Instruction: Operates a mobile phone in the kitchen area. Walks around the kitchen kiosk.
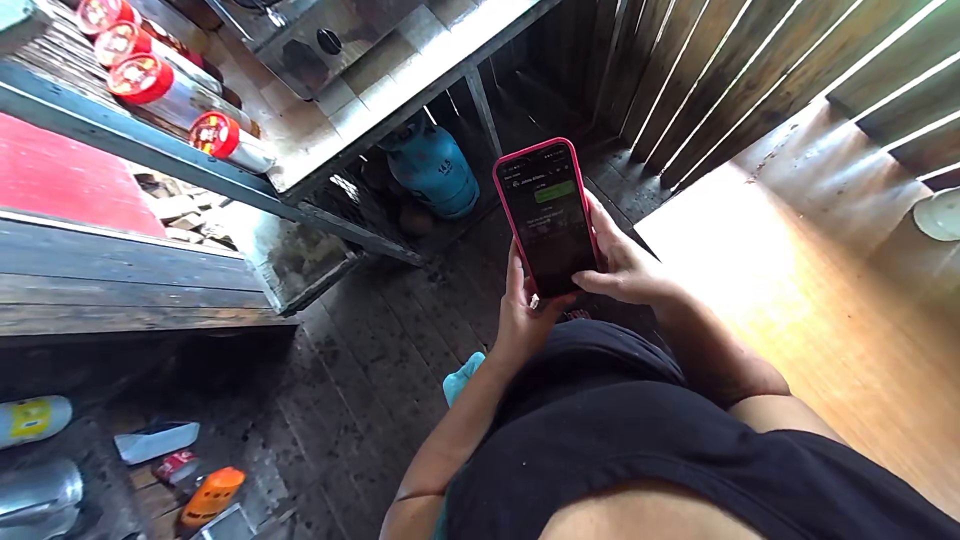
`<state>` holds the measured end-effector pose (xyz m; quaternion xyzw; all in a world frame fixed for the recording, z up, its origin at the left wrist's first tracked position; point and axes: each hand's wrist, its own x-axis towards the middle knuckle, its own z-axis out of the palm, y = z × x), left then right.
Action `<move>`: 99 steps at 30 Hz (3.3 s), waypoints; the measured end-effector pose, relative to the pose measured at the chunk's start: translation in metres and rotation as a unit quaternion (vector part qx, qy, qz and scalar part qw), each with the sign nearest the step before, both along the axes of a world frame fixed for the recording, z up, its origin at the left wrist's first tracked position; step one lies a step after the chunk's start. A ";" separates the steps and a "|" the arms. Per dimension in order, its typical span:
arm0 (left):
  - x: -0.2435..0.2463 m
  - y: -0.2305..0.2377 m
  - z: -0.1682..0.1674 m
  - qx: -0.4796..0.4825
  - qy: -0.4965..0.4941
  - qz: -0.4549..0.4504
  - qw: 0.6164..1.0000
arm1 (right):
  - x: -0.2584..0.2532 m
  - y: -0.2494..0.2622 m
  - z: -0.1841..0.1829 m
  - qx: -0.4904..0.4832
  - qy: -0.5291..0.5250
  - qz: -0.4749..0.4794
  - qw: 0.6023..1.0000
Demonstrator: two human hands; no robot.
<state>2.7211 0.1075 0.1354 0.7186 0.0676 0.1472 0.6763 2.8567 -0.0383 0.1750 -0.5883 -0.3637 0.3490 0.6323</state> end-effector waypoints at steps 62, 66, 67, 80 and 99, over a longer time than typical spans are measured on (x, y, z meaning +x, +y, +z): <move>-0.001 0.008 -0.001 0.076 0.023 0.052 0.996 | -0.011 0.023 -0.008 0.026 0.023 -0.077 0.996; 0.001 0.009 -0.004 0.025 0.015 0.034 0.999 | -0.006 0.020 -0.006 0.022 0.059 -0.050 0.997; 0.001 0.009 -0.004 0.022 0.010 0.032 0.999 | -0.006 0.022 -0.008 0.020 0.049 -0.054 0.997; 0.005 0.011 -0.004 -0.019 -0.011 -0.005 1.000 | -0.002 0.015 -0.004 0.002 0.055 -0.052 0.997; -0.004 0.004 -0.011 0.045 0.018 0.021 0.999 | -0.014 0.016 -0.008 -0.008 0.065 -0.102 0.993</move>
